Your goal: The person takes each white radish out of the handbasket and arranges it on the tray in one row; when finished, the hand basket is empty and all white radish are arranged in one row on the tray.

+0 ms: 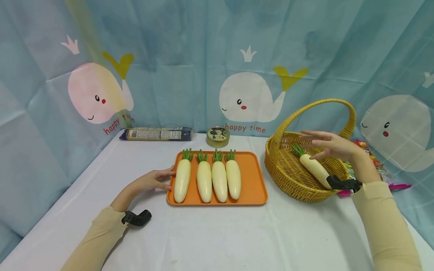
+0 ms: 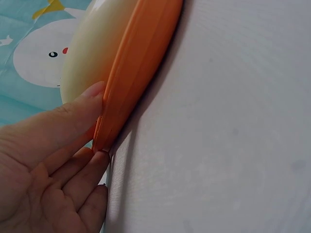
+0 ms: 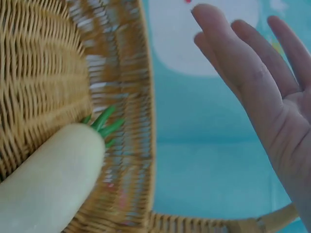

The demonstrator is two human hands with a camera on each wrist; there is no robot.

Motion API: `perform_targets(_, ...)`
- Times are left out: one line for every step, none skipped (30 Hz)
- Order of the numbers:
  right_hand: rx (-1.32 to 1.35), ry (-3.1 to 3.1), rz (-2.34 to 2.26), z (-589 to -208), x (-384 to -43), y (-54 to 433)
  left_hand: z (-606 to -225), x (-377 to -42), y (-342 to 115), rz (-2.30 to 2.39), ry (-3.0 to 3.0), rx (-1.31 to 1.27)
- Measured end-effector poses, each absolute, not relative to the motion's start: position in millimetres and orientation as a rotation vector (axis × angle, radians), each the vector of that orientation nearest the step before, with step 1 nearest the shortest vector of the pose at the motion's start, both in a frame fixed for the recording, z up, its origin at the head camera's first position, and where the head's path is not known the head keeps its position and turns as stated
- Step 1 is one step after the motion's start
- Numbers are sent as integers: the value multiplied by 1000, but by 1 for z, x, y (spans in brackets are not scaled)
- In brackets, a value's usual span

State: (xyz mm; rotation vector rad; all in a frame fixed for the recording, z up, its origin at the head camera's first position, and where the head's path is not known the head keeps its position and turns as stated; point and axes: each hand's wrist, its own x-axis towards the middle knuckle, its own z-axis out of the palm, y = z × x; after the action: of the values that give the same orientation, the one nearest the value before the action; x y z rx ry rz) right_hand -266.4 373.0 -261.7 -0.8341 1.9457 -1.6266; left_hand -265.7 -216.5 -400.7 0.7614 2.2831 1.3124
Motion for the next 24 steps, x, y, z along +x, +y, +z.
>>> perform_targets(-808, 1982, -1628, -264, -269, 376, -401, -266, -217, 1313, 2280, 762)
perform_targets(-781, 2025, -1625, -266, -271, 379, -401, -266, -217, 1314, 2277, 763)
perform_targets(-748, 2069, -1623, -269, -273, 381, -401, -267, -217, 1315, 2276, 761)
perform_targets(-712, 2116, -1616, -271, -275, 383, -401, -267, -217, 1315, 2275, 760)
perform_targets(-669, 2172, -1607, -273, -277, 384, -401, -267, -217, 1314, 2275, 757)
perform_targets(-623, 2227, -1595, -274, -278, 385, -401, -268, -217, 1314, 2275, 759)
perform_targets(-572, 2272, -1590, -276, -279, 385, -401, -268, -217, 1312, 2276, 761)
perform_targets(-531, 2315, -1583, -277, -281, 385, -401, -268, -217, 1309, 2278, 768)
perform_targets(-495, 2354, -1574, -278, -282, 385, -401, -268, -217, 1308, 2281, 768)
perform_targets(-457, 2398, -1559, -279, -284, 384, -401, -268, -217, 1307, 2282, 769)
perform_targets(-417, 2437, -1545, -280, -285, 384, -400, -267, -218, 1305, 2285, 763)
perform_targets(-385, 2461, -1541, -281, -286, 383, -400, -267, -218, 1300, 2289, 765)
perform_targets(-356, 2486, -1533, -283, -288, 382, -400, -267, -218, 1300, 2293, 756)
perform_targets(-337, 2521, -1502, -285, -290, 381, -401, -267, -219, 1292, 2299, 758)
perform_targets(-319, 2553, -1469, -286, -291, 380, -401, -267, -219, 1294, 2301, 746)
perform_targets(-301, 2582, -1433, -289, -292, 379, -401, -267, -219, 1298, 2299, 744)
perform_targets(-285, 2613, -1383, -291, -293, 379, -401, -267, -219, 1304, 2297, 737)
perform_targets(-285, 2655, -1305, -293, -294, 378, -401, -268, -220, 1308, 2296, 742)
perform_targets(-289, 2705, -1205, -295, -295, 377, -401, -268, -220, 1316, 2290, 740)
perform_targets(-300, 2757, -1092, -297, -295, 376, -402, -268, -220, 1321, 2286, 743)
perform_targets(-303, 2800, -987, -299, -295, 376, -402, -268, -219, 1331, 2282, 739)
perform_targets(-308, 2834, -885, -301, -296, 375, -402, -268, -219, 1331, 2282, 739)
perform_targets(-316, 2864, -796, -302, -297, 374, -402, -267, -219, 1329, 2285, 734)
perform_targets(-327, 2885, -729, -303, -298, 373, -402, -267, -219, 1323, 2290, 734)
